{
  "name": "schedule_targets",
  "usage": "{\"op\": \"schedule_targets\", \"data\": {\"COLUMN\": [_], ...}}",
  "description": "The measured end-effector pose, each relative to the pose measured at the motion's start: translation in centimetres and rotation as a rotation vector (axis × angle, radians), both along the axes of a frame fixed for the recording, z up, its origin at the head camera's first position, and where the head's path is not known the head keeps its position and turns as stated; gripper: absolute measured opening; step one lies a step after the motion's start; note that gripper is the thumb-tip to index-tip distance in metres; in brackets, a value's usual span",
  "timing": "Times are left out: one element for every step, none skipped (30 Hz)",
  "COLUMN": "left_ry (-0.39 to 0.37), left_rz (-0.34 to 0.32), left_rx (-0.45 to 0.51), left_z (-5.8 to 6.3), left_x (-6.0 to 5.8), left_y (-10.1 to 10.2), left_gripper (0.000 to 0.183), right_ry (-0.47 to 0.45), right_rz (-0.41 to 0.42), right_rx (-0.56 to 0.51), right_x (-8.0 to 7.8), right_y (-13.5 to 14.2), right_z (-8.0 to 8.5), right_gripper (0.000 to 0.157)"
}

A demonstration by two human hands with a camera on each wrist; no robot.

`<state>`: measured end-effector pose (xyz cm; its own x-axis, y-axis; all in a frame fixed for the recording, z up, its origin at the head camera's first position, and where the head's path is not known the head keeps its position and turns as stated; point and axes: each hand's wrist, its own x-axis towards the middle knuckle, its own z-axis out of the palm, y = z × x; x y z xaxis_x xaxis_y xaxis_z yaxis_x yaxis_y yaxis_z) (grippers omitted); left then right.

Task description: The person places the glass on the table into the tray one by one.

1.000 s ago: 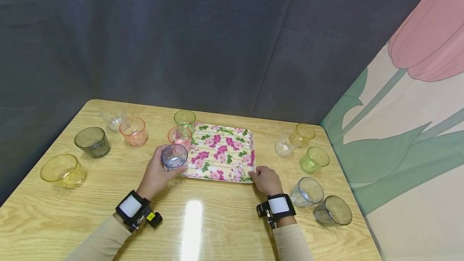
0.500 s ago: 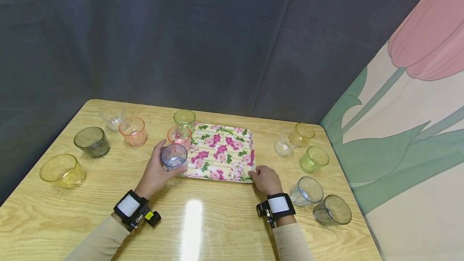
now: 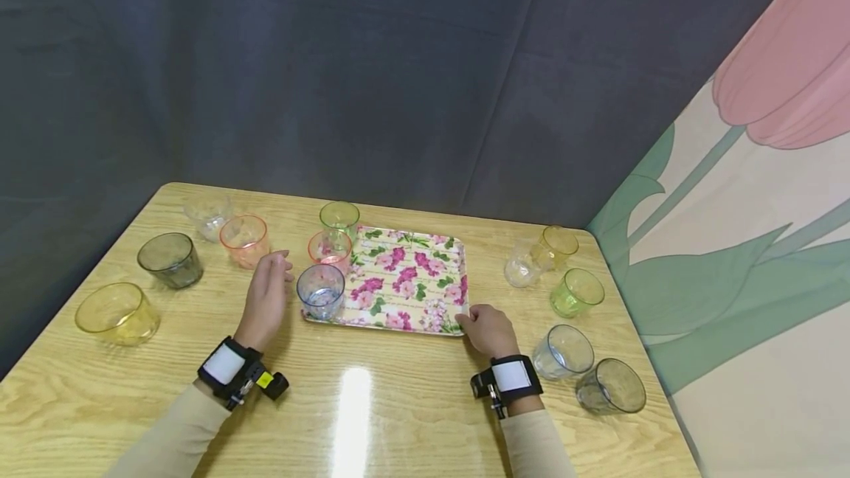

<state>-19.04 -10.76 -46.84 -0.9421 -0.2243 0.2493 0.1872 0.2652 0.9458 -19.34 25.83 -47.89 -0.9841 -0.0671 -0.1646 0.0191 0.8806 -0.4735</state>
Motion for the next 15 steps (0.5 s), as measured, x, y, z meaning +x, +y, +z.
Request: {"op": "schedule_targets", "data": {"left_ry": [-0.020, -0.041, -0.068, -0.095, -0.123, -0.153, -0.186, -0.215, -0.244, -0.269, -0.292, -0.318, -0.345, -0.362, -0.378], "left_rz": [0.001, -0.005, -0.010, -0.013, -0.015, -0.014, -0.012, -0.013, -0.010, -0.005, -0.003, -0.001, -0.003, -0.010, -0.016], "left_rx": [0.002, 0.009, 0.019, 0.024, 0.028, 0.032, 0.041, 0.057, 0.072, 0.087, 0.106, 0.122, 0.131, 0.142, 0.138], "left_z": [0.0, 0.0, 0.0, -0.1, -0.2, -0.2, -0.3, -0.4, -0.5, -0.6, -0.7, -0.8, -1.0, -1.1, -1.3], "left_x": [-0.3, -0.5, -0.7, -1.0, -1.2, -1.3, -1.6, -1.8, -2.1, -2.4, -2.7, -2.9, -3.1, -3.3, -3.4], "left_y": [-0.1, -0.1, -0.2, -0.3, -0.4, -0.4, -0.5, -0.5, -0.5, -0.6, -0.6, -0.6, -0.7, -0.7, -0.8], "left_gripper": [0.050, 0.051, 0.052, 0.053, 0.054, 0.055, 0.055, 0.056, 0.057, 0.057, 0.058, 0.058, 0.058, 0.057, 0.055], "right_ry": [0.000, 0.000, 0.001, 0.002, 0.003, 0.003, 0.002, 0.001, -0.001, 0.000, 0.001, 0.000, 0.000, 0.001, 0.002], "right_rz": [-0.002, -0.003, -0.004, -0.005, -0.005, -0.005, -0.007, -0.008, -0.010, -0.011, -0.010, -0.011, -0.011, -0.009, -0.006], "right_rx": [0.001, 0.001, 0.003, 0.005, 0.006, 0.007, 0.008, 0.008, 0.008, 0.008, 0.007, 0.007, 0.006, 0.005, 0.004], "right_x": [0.0, 0.0, 0.0, 0.0, 0.0, -0.1, -0.1, -0.1, -0.1, -0.1, -0.1, -0.1, -0.1, -0.1, -0.1], "right_y": [0.0, 0.0, 0.0, 0.0, 0.0, 0.0, 0.0, 0.0, 0.1, 0.1, 0.1, 0.1, 0.1, 0.1, 0.0], "right_z": [0.0, 0.0, -0.1, -0.1, -0.2, -0.2, -0.2, -0.2, -0.3, -0.2, -0.2, -0.2, -0.2, -0.2, -0.1], "right_gripper": [0.043, 0.043, 0.043, 0.043, 0.043, 0.043, 0.043, 0.043, 0.043, 0.043, 0.043, 0.043, 0.043, 0.043, 0.043]}}
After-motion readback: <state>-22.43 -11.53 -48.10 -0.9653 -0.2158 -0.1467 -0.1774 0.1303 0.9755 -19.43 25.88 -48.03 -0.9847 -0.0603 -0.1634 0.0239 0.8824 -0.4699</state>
